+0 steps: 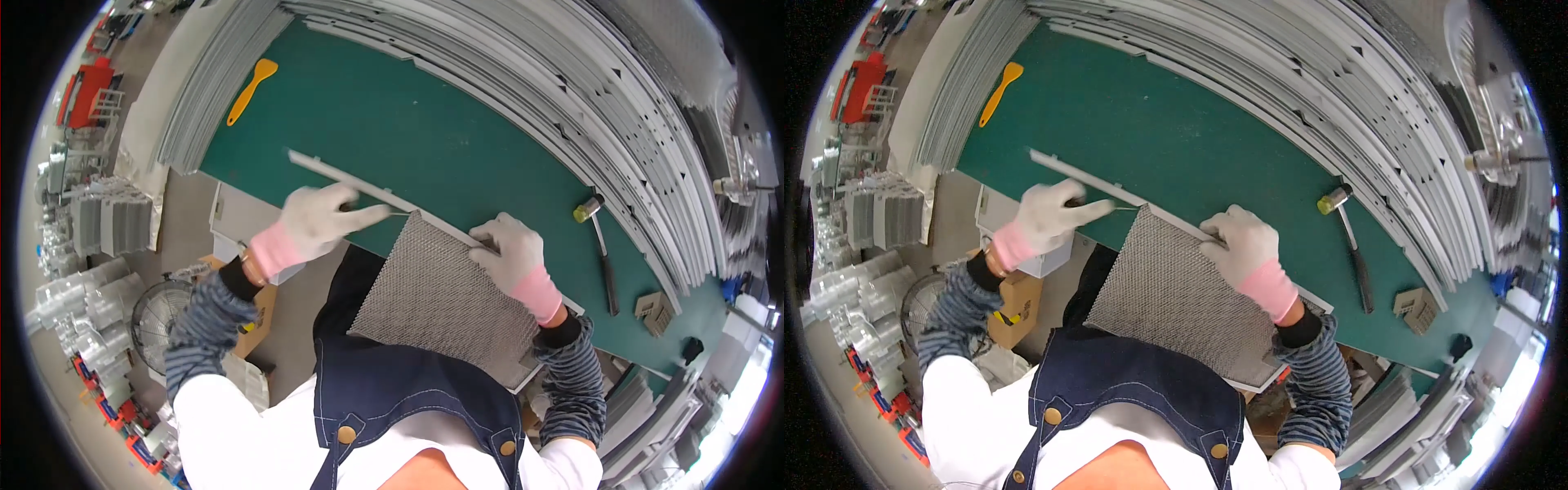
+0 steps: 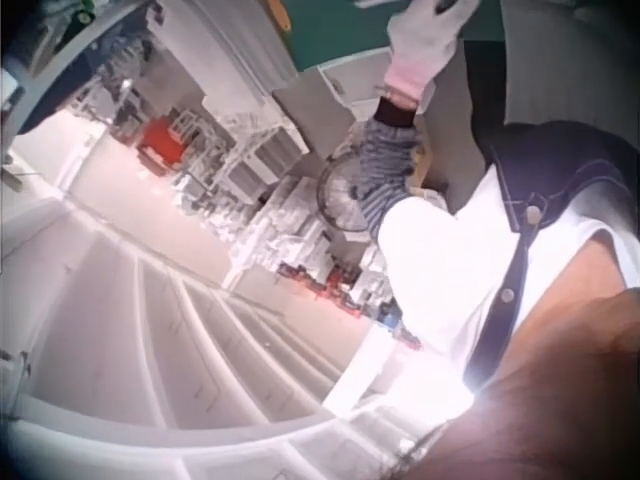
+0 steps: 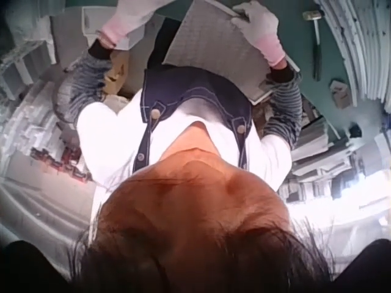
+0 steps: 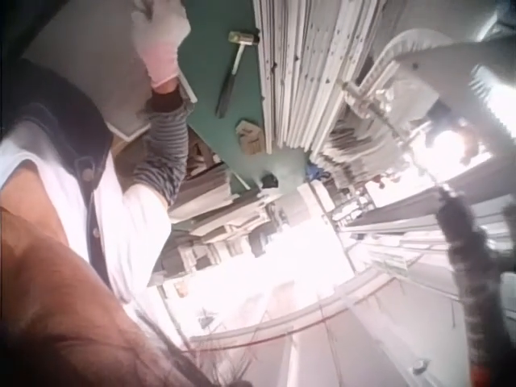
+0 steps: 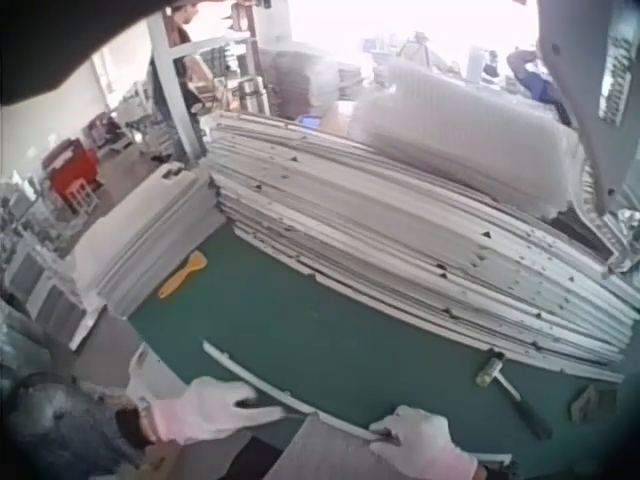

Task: Assembling metal mesh filters by attaching brackets and frames using manual and pneumatic tools.

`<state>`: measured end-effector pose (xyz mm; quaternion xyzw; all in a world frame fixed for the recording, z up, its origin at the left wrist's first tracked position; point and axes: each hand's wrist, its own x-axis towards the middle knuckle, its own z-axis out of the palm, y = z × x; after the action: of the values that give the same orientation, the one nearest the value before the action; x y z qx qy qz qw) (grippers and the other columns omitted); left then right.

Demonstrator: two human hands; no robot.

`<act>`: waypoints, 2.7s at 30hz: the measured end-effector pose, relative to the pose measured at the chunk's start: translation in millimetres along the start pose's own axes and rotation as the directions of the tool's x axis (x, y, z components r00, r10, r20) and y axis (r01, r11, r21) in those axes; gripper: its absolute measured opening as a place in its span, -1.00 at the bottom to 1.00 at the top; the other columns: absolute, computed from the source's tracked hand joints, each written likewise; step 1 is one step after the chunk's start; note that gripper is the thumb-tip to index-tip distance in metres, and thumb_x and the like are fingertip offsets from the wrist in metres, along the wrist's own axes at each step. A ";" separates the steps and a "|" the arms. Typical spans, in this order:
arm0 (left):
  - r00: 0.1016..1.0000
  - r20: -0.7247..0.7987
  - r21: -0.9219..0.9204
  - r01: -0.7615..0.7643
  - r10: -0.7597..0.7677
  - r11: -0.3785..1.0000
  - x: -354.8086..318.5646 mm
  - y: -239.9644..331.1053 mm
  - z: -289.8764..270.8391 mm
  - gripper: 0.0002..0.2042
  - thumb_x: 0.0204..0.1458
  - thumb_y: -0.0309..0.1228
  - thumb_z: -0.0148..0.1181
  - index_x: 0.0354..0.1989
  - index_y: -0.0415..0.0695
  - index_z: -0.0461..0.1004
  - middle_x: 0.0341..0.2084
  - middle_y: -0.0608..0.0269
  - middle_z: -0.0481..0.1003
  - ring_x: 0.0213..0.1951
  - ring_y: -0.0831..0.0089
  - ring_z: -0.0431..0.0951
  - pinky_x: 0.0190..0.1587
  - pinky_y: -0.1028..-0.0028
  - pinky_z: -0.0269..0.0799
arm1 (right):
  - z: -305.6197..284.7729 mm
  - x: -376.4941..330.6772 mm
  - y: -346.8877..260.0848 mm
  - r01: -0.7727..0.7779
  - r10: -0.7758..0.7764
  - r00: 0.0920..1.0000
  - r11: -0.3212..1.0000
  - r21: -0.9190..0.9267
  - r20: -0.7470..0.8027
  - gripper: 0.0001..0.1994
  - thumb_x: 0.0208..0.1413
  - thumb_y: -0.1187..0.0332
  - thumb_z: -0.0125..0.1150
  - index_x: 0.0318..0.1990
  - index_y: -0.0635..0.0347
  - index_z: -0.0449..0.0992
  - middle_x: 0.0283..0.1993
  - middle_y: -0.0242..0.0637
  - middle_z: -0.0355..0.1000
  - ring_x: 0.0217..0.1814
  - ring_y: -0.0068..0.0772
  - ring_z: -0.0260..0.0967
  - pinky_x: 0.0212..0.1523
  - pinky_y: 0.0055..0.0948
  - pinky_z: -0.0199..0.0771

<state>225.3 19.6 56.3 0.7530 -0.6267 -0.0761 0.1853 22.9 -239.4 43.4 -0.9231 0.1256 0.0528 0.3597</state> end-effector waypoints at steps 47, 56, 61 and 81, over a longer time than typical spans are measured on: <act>0.994 -0.106 -0.780 -0.060 0.037 -0.622 35.8 -36.4 -39.3 -0.48 0.30 -0.05 -0.15 0.25 -0.19 0.27 0.12 -0.04 0.39 0.12 0.22 0.42 0.18 0.32 0.30 | -77.8 -139.7 -72.9 0.363 -0.493 0.703 0.869 -0.338 -0.513 -0.65 -0.05 0.58 0.13 -0.03 0.29 0.39 -0.12 -0.11 0.45 -0.16 -0.02 0.46 -0.20 -0.27 0.51; 0.729 -0.665 -0.432 -0.196 -0.164 0.881 86.6 168.5 -72.0 -0.71 0.20 -0.35 0.05 -0.03 -0.32 0.46 -0.13 0.04 0.55 -0.13 0.23 0.56 -0.12 0.38 0.43 | -20.2 -129.0 43.7 0.270 0.104 0.837 0.776 0.570 -0.537 -0.68 0.14 0.46 0.20 0.06 0.34 0.45 -0.20 -0.27 0.56 -0.09 -0.53 0.41 -0.02 -0.42 0.45; 0.731 -0.651 0.515 0.224 0.207 0.828 65.8 3.3 -75.0 -0.57 0.05 -0.47 0.06 0.14 -0.25 0.33 0.15 -0.17 0.34 0.06 -0.12 0.40 0.02 0.08 0.34 | -52.6 -123.0 -45.2 0.202 0.019 0.943 0.760 0.618 -0.332 -0.72 0.15 0.46 0.20 0.00 0.35 0.45 -0.16 -0.26 0.51 -0.22 -0.56 0.43 -0.17 -0.45 0.52; 0.877 0.365 -0.323 -0.196 0.313 0.926 65.0 111.6 -202.7 -0.19 -0.07 -0.44 0.26 0.40 -0.22 -0.01 -0.52 0.02 0.51 -0.46 0.28 0.57 -0.28 0.41 0.48 | -68.0 -81.4 -118.7 0.627 -0.070 0.775 0.204 0.752 -0.628 -0.20 0.21 -0.21 -0.04 0.30 0.36 0.07 0.17 0.04 0.25 0.13 0.00 0.39 0.14 -0.07 0.45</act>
<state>206.6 -22.6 292.2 0.5968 -0.7291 -0.2936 0.1613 -22.9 -185.4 185.9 -0.5133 -0.0085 -0.3394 0.7882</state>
